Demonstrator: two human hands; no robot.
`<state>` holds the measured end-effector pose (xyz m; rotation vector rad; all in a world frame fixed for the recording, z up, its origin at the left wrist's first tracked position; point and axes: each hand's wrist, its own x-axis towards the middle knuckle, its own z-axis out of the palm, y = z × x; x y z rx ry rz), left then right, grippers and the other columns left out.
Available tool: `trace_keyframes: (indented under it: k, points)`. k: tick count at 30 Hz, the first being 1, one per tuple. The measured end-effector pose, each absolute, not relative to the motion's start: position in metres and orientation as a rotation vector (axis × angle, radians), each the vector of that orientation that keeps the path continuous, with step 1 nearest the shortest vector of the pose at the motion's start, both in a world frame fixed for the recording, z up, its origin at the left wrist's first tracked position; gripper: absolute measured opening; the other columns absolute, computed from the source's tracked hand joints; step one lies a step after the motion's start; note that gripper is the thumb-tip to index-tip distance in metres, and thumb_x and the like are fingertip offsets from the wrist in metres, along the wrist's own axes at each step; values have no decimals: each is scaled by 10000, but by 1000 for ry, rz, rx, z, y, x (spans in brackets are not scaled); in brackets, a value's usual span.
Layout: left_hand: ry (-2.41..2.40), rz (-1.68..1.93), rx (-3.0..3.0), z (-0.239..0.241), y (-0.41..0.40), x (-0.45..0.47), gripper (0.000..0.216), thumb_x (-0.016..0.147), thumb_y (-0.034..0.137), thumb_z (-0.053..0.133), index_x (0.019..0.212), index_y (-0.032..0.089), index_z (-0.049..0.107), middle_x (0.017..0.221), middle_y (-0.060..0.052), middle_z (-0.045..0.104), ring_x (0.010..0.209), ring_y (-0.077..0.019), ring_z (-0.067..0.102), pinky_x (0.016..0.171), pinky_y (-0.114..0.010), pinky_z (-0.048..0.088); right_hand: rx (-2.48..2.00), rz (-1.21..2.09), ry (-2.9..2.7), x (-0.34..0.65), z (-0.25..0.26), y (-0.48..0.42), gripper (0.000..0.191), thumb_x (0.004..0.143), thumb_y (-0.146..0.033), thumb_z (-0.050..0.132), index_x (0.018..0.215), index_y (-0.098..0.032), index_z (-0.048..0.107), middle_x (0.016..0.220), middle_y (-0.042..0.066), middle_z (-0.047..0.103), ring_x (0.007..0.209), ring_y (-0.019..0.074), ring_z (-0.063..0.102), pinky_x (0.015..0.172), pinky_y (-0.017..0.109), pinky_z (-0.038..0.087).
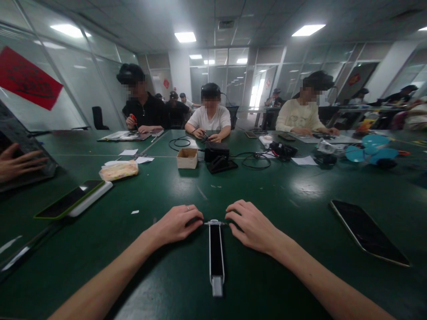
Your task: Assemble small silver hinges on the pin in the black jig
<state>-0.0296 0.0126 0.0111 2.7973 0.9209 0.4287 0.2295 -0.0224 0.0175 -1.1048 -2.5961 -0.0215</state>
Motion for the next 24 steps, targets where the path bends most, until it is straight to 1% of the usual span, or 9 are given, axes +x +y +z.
trace_keyframes:
  k: [7, 14, 19, 22, 24]
  points:
    - [876, 450, 2726, 8, 9, -25, 157, 906, 198, 496, 968, 159, 635, 883, -44, 644, 765, -137, 601, 672, -216, 445, -1142, -21, -2632, 217, 11, -25, 197, 914, -217, 504, 997, -123, 656, 1035, 103, 634, 974, 220, 546, 827, 378, 473]
    - [868, 489, 2687, 6, 9, -27, 149, 893, 201, 546, 982, 162, 659, 893, -39, 686, 777, -136, 628, 698, -213, 452, -1108, -12, -2630, 218, 8, -24, 205, 921, -178, 493, 1012, -112, 664, 1023, 103, 632, 936, 206, 551, 789, 352, 495]
    - [890, 514, 2617, 3, 12, -29, 156, 889, 226, 573, 990, 174, 679, 900, -27, 716, 782, -132, 651, 719, -206, 460, -1087, 13, -2614, 219, 7, -24, 208, 925, -172, 486, 1005, -117, 669, 1017, 107, 630, 932, 199, 551, 791, 349, 499]
    - [922, 534, 2532, 0, 13, -29, 159, 874, 255, 604, 975, 174, 696, 869, -24, 724, 735, -125, 655, 683, -195, 465, -1092, 40, -2602, 219, 7, -24, 216, 929, -181, 480, 1001, -121, 675, 1013, 105, 630, 928, 197, 553, 798, 351, 502]
    - [950, 542, 2448, -1, 14, -29, 172, 863, 269, 619, 970, 165, 704, 795, -21, 720, 642, -113, 640, 625, -185, 464, -1094, 60, -2597, 219, 7, -24, 216, 927, -181, 483, 997, -124, 679, 1012, 105, 632, 928, 197, 556, 798, 350, 505]
